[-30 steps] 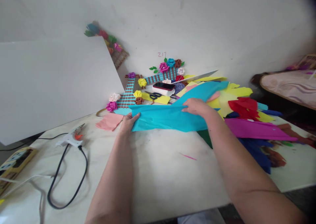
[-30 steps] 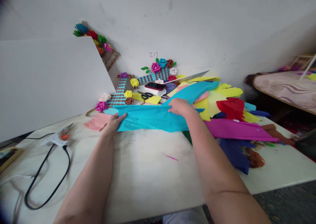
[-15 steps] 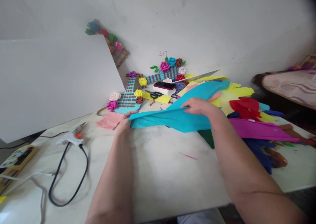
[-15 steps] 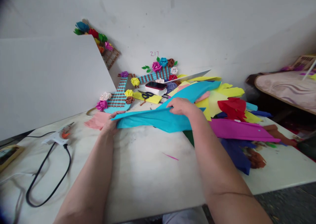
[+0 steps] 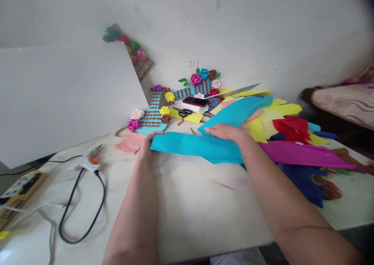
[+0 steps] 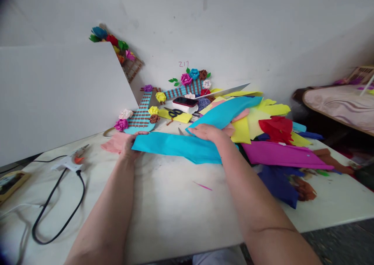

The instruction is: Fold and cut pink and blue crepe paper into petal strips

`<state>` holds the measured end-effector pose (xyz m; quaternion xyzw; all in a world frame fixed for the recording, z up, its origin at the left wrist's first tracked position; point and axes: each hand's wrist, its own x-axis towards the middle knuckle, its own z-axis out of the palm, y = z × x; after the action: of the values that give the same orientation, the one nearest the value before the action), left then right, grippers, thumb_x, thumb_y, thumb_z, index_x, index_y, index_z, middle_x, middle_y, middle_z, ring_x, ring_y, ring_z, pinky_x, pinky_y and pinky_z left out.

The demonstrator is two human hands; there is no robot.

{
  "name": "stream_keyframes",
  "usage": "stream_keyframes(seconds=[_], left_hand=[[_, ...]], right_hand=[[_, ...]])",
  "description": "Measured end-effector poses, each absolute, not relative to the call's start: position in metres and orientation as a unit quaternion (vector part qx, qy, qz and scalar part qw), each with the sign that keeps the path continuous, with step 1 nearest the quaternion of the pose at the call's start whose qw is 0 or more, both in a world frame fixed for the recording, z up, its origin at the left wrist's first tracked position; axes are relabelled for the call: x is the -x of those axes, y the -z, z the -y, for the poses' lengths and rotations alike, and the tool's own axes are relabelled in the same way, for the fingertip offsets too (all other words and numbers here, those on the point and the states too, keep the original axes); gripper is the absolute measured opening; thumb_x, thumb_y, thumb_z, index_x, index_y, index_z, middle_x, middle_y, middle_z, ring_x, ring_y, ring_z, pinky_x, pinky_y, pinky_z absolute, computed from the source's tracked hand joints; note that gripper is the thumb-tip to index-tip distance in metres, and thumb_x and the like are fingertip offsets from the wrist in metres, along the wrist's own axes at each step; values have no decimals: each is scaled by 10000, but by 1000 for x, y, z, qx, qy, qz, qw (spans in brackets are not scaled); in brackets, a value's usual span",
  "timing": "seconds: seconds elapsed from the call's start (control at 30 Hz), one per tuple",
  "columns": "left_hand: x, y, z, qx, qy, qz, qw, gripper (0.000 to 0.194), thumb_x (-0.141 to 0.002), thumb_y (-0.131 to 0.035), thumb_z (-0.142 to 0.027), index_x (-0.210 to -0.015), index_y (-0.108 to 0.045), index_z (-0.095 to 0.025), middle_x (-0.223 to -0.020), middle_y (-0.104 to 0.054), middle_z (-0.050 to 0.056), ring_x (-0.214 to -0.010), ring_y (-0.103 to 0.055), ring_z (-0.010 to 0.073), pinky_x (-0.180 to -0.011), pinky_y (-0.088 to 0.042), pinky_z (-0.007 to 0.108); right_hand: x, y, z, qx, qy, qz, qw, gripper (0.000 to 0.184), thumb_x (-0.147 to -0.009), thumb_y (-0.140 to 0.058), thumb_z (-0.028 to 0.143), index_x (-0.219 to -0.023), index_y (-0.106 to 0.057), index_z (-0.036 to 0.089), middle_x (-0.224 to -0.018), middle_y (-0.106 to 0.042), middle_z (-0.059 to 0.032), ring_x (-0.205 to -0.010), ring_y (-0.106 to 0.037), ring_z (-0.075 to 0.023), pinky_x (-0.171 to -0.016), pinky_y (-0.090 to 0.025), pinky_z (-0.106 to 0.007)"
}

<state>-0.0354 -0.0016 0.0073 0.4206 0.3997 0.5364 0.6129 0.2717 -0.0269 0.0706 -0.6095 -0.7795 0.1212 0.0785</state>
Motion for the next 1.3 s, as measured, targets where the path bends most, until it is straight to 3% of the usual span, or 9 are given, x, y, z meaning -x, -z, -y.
stream_keyframes(seconds=[0.17, 0.3, 0.43, 0.63, 0.77, 0.87, 0.97, 1.1, 1.3], left_hand=[[40, -13, 6, -423, -543, -441, 576, 440, -599, -610, -522, -804, -659, -136, -735, -645, 56, -657, -593, 201, -546, -466, 294], [45, -11, 8, -475, -516, -451, 552, 465, -514, -768, -352, -930, -657, -179, -646, -609, -10, -550, -539, 127, -499, -417, 232], [49, -8, 6, -492, -521, -419, 558, 582, -531, -772, -345, -1077, -616, -215, -578, -565, -43, -501, -493, 98, -490, -393, 212], [48, -3, -3, -503, -558, -441, 492, 635, -548, -755, -420, -1112, -600, -173, -612, -573, -30, -527, -481, 95, -512, -379, 208], [45, 0, -7, -525, -559, -501, 400, 577, -571, -712, -503, -1020, -639, -148, -607, -563, -23, -551, -464, 102, -520, -346, 208], [43, 2, -7, -550, -518, -553, 352, 455, -600, -654, -564, -788, -653, -149, -531, -484, -45, -516, -411, 95, -495, -295, 214], [43, 4, -9, -556, -477, -608, 306, 431, -612, -624, -581, -539, -507, -173, -442, -302, -67, -460, -296, 82, -453, -208, 227], [43, 7, -13, -555, -494, -609, 277, 419, -624, -617, -553, -516, -431, -193, -452, -280, -62, -472, -285, 90, -457, -203, 232], [44, 8, -16, -568, -513, -598, 238, 380, -673, -583, -524, -549, -432, -199, -481, -313, -53, -483, -299, 95, -467, -234, 231]], right_hand=[[-257, -67, 28, 604, -165, 779, 32, 485, -859, -349, 525, -1063, -646, 201, -1239, -562, -105, -1123, -520, -274, -918, -398, -384], [-256, -61, 25, 594, -170, 786, 19, 402, -842, -392, 506, -885, -669, 218, -1066, -650, -81, -964, -597, -254, -805, -445, -350], [-260, -61, 24, 582, -190, 789, 45, 390, -797, -441, 540, -737, -624, 201, -864, -669, -45, -772, -598, -201, -652, -437, -286], [-267, -66, 25, 555, -204, 802, 89, 319, -723, -529, 439, -544, -458, 185, -546, -461, 38, -566, -450, -117, -502, -313, -223], [-268, -74, 28, 552, -164, 804, 150, 300, -734, -515, 425, -567, -467, 180, -578, -469, 25, -598, -449, -123, -538, -319, -232], [-267, -81, 31, 557, -122, 805, 160, 262, -738, -526, 418, -640, -540, 175, -652, -543, -1, -650, -488, -141, -568, -331, -236], [-266, -89, 35, 585, -78, 798, 122, 266, -744, -529, 434, -670, -582, 184, -673, -576, -17, -661, -505, -155, -561, -323, -242], [-270, -95, 39, 603, -69, 791, 77, 317, -731, -535, 481, -626, -587, 186, -629, -562, -7, -635, -504, -152, -556, -319, -245], [-280, -92, 37, 615, -61, 781, 93, 279, -731, -540, 460, -669, -596, 193, -652, -580, -1, -637, -517, -151, -533, -311, -237]])
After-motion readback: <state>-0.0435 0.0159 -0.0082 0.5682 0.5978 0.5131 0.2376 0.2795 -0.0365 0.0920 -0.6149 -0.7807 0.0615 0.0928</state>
